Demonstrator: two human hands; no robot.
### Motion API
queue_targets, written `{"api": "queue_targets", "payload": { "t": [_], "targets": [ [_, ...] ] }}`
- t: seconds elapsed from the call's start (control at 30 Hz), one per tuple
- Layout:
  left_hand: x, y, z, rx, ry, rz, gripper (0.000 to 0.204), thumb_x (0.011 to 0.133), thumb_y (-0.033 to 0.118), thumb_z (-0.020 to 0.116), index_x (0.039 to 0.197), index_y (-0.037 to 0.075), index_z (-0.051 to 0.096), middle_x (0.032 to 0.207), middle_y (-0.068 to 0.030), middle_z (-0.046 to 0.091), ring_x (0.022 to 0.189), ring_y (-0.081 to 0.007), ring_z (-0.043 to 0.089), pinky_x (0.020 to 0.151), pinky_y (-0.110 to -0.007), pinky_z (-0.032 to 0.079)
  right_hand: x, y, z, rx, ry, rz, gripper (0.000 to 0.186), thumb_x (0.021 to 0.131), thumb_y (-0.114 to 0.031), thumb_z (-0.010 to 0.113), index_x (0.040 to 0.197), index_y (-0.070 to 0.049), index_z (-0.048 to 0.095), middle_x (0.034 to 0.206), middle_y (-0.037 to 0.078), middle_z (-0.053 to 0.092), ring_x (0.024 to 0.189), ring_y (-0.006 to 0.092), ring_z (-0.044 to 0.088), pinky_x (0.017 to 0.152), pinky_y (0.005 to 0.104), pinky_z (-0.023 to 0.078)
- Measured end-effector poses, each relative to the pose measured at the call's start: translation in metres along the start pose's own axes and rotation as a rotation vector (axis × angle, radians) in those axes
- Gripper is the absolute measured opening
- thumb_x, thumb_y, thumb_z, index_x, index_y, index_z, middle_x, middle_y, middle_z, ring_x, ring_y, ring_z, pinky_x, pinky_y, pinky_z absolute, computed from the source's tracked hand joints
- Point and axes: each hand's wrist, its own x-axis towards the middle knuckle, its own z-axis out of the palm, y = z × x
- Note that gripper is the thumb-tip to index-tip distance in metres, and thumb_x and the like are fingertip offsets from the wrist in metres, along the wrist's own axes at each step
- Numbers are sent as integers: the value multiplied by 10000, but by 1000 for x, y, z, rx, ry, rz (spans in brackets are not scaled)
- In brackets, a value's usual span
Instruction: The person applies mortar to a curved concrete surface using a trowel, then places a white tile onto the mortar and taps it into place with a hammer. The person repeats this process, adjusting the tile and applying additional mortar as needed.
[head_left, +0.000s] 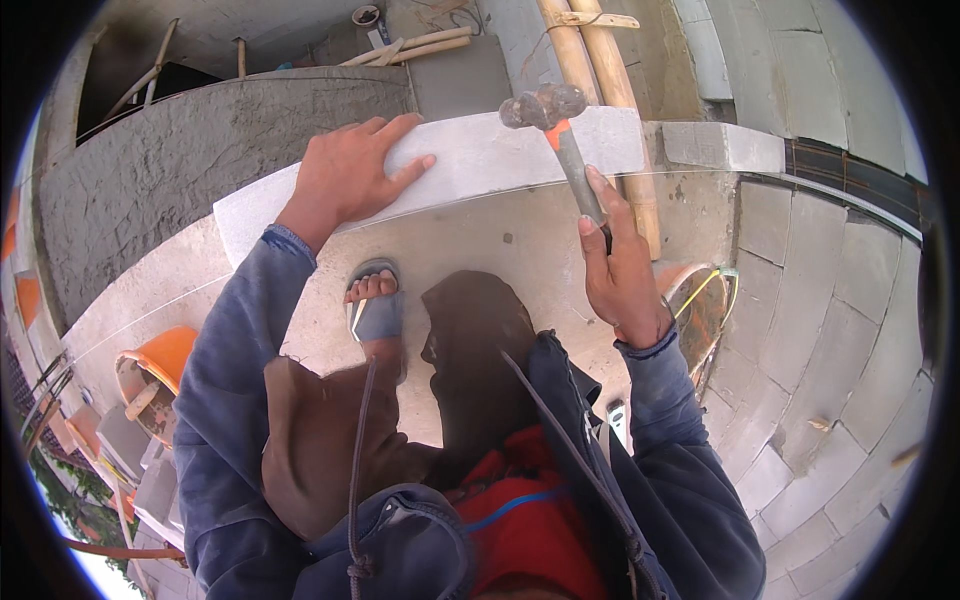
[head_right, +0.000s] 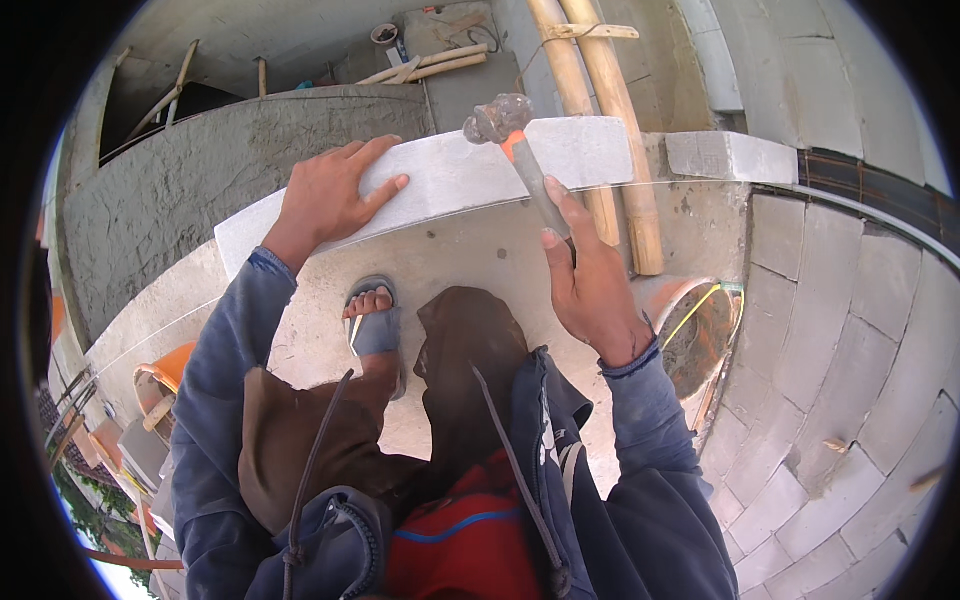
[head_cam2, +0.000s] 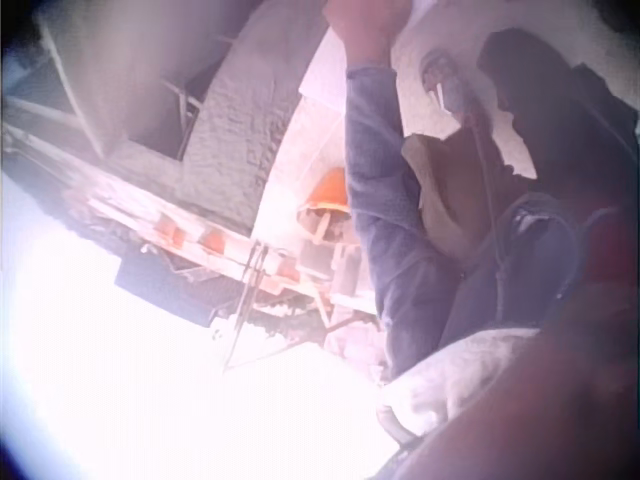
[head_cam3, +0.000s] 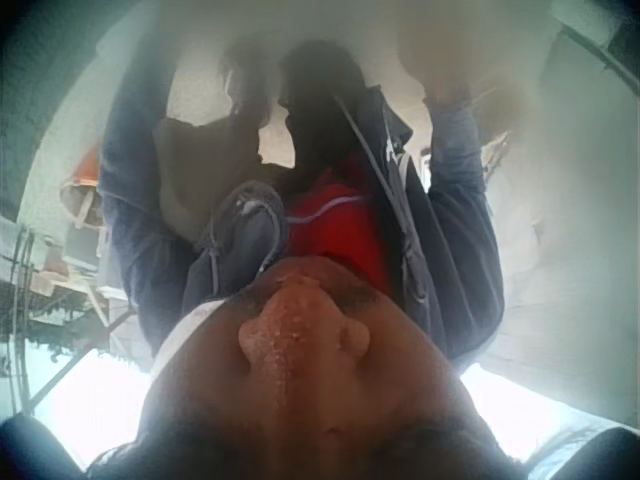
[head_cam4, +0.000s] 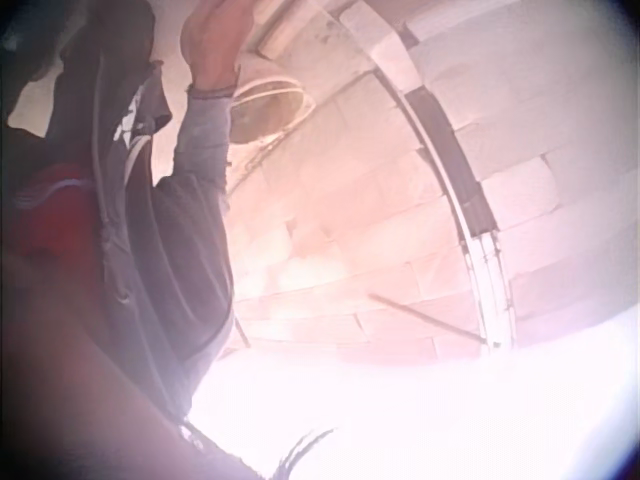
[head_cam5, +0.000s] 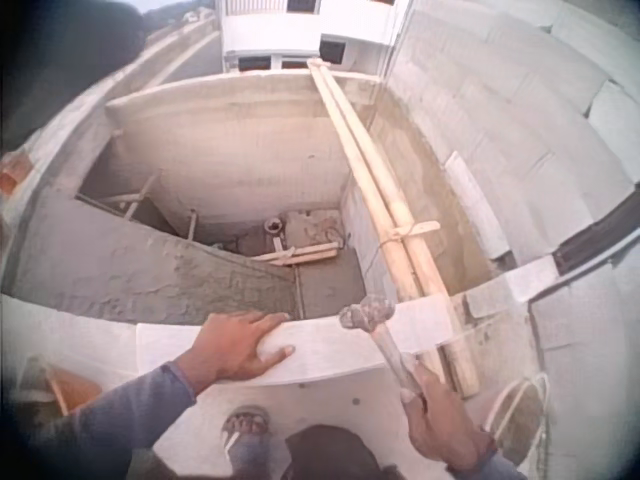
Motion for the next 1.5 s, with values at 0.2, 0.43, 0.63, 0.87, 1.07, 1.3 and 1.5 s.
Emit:
{"api": "queue_targets", "payload": {
  "t": [0.2,0.43,0.63,0.87,1.07,1.3,1.5],
  "targets": [
    [4,10,-12,-20,-114,-31,633,1054,639,561,1490,189,649,1204,-141,785,1040,-340,781,866,-463,617,-17,10,-36,103,378,-245,577,1200,-199,393,1682,-7,140,808,53,579,594,88,493,563,268,416],
    [11,11,-9,-18,-88,-12,636,1031,664,582,1448,195,685,1218,-127,789,1053,-339,780,863,-474,617,-17,86,-21,-133,71,94,524,1160,-139,456,1643,35,356,1432,326,632,1174,478,681,1032,491,527],
    [10,5,-3,-27,-63,7,641,1024,656,596,1473,203,667,1254,-139,785,1084,-339,779,897,-472,614,-26,62,-48,-47,244,53,547,1165,-170,475,1647,42,324,1556,334,549,1430,500,569,1180,507,461],
    [12,15,-5,-4,-50,20,621,1020,626,617,1472,201,661,1199,-139,786,1065,-342,774,892,-478,605,-15,88,-33,-40,-33,264,575,1143,-144,508,1665,5,317,1560,342,534,1382,512,588,1133,507,491],
    [9,14,-8,-22,-1,39,574,1019,563,647,1457,193,662,1169,-129,784,1045,-346,769,888,-480,604,-27,85,-12,-126,377,-69,555,1144,-182,509,1672,-67,380,1377,355,651,1174,510,688,1018,525,526],
    [14,13,-7,-21,-5,59,571,1016,561,649,1452,192,663,1191,-143,775,1053,-359,767,894,-495,602,-34,90,-11,53,167,242,535,1145,-181,522,1637,-29,375,1224,253,708,962,411,722,927,490,548],
    [54,31,-13,-84,81,145,451,1064,424,655,1409,135,680,1290,-133,741,1253,-348,690,1047,-510,535,-39,79,-49,567,469,538,535,1137,-184,542,1616,-59,339,886,61,572,640,128,554,587,321,498]
  ]
}}
